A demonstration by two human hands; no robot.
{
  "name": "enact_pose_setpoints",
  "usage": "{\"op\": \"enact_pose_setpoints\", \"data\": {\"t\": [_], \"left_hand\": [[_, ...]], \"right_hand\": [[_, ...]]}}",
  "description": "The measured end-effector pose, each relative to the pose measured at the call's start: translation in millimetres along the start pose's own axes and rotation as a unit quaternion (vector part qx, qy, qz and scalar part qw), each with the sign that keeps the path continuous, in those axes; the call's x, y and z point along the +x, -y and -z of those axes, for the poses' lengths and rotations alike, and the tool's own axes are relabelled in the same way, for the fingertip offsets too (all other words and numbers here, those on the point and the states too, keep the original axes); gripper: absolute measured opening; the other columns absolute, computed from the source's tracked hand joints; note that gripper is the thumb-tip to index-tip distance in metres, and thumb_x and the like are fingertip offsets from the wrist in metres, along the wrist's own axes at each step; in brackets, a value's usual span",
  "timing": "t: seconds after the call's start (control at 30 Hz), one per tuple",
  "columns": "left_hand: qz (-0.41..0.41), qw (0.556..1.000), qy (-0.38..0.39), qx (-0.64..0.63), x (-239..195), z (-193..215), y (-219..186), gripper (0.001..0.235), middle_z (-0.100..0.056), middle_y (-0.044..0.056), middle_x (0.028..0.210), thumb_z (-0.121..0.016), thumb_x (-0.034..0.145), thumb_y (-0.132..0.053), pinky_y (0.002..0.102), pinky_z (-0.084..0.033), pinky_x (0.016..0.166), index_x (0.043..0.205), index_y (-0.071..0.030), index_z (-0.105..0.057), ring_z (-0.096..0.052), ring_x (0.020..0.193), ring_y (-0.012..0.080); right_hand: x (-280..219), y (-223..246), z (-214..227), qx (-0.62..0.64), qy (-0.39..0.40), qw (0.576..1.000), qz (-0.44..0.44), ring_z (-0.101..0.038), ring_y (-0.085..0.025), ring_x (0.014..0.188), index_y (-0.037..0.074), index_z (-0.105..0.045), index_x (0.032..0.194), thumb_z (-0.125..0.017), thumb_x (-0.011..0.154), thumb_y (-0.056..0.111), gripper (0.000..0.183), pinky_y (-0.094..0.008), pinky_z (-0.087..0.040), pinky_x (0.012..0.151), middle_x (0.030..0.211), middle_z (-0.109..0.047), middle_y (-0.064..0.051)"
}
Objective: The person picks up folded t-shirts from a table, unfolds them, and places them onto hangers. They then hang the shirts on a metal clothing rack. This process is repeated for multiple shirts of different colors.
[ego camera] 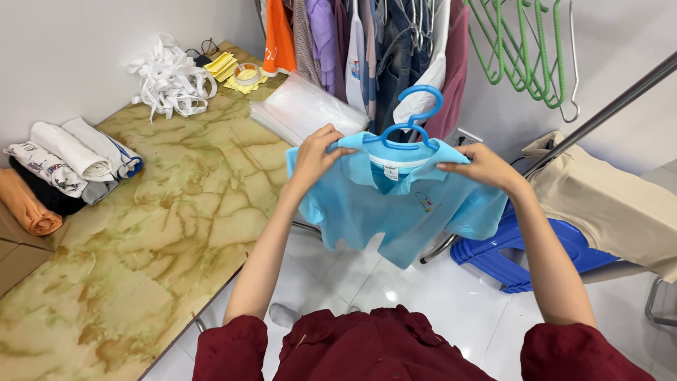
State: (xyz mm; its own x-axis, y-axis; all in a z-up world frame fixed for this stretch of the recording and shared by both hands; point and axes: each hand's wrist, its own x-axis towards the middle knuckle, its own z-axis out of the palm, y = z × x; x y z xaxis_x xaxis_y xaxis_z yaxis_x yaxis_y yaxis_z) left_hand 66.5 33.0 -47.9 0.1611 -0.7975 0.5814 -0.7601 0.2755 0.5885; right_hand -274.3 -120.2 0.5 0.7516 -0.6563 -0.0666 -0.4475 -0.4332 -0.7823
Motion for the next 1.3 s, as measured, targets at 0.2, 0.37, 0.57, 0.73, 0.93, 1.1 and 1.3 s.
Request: {"op": "enact_pose_setpoints", "data": {"t": [0.2,0.37,0.57,0.73,0.93,1.1,1.3], "left_hand": [[0.055,0.993,0.099,0.024,15,-23,-10,0.032,-0.057,0.000,0.097,-0.077,0.090,-0.034,0.046,-0.051,0.086,0.116,-0.019,-0.068,-0.062,0.096,0.0278],[0.070,0.990,0.098,-0.071,35,-77,-4,0.024,-0.062,0.002,0.103,-0.071,0.096,-0.031,0.042,-0.053,0.089,0.118,-0.020,-0.068,-0.067,0.101,0.0248],[0.112,0.974,0.096,-0.170,70,-140,-10,0.017,-0.067,0.003,0.104,-0.056,0.105,-0.027,0.039,-0.055,0.087,0.115,-0.022,-0.069,-0.070,0.098,0.0232],[0.087,0.965,0.115,-0.218,107,-179,-23,0.021,-0.070,0.008,0.109,-0.051,0.105,-0.014,0.044,-0.055,0.091,0.117,-0.018,-0.068,-0.071,0.102,0.0300],[0.045,0.962,0.179,-0.202,151,-244,-5,0.045,-0.061,0.016,0.139,-0.040,0.100,0.004,0.053,-0.045,0.107,0.139,-0.014,-0.053,-0.058,0.126,0.0416],[-0.008,0.943,0.253,-0.215,185,-282,-7,0.061,-0.034,0.028,0.160,-0.040,0.098,0.007,0.059,-0.033,0.120,0.155,-0.014,-0.041,-0.035,0.144,0.0518],[0.173,0.961,0.215,0.023,217,-319,37,0.050,-0.061,0.033,0.123,-0.039,0.106,-0.025,0.059,-0.048,0.103,0.154,-0.011,-0.032,-0.061,0.120,0.0518]], "right_hand": [[-22,0,17,0.082,-0.047,0.991,-0.099,-0.073,-0.021,0.076,0.008,-0.080,0.108,-0.079,0.089,0.025,0.025,-0.036,-0.058,0.072,0.086,-0.079,-0.012],[-55,1,46,0.104,-0.094,0.977,-0.162,-0.073,-0.022,0.072,0.007,-0.079,0.105,-0.080,0.087,0.023,0.024,-0.037,-0.059,0.064,0.081,-0.078,-0.013],[-78,1,78,0.185,-0.030,0.958,-0.216,-0.075,-0.028,0.075,-0.002,-0.074,0.110,-0.068,0.095,0.021,0.028,-0.044,-0.060,0.066,0.090,-0.078,-0.016],[-64,-61,95,0.133,0.068,0.966,-0.213,-0.076,-0.027,0.071,-0.002,-0.077,0.104,-0.061,0.099,0.022,0.030,-0.045,-0.062,0.068,0.087,-0.081,-0.017],[-63,-72,101,0.199,-0.044,0.953,-0.224,-0.071,-0.022,0.066,0.004,-0.074,0.092,-0.066,0.096,0.023,0.020,-0.040,-0.058,0.064,0.076,-0.075,-0.010],[-47,-22,124,0.061,-0.096,0.930,-0.350,-0.047,-0.037,0.140,0.007,-0.054,0.148,-0.072,0.085,0.042,0.074,-0.050,-0.036,0.116,0.151,-0.051,-0.021],[8,-9,140,0.002,-0.072,0.930,-0.361,-0.040,-0.034,0.146,0.017,-0.056,0.147,-0.068,0.083,0.054,0.075,-0.044,-0.025,0.124,0.154,-0.049,-0.017]]}}
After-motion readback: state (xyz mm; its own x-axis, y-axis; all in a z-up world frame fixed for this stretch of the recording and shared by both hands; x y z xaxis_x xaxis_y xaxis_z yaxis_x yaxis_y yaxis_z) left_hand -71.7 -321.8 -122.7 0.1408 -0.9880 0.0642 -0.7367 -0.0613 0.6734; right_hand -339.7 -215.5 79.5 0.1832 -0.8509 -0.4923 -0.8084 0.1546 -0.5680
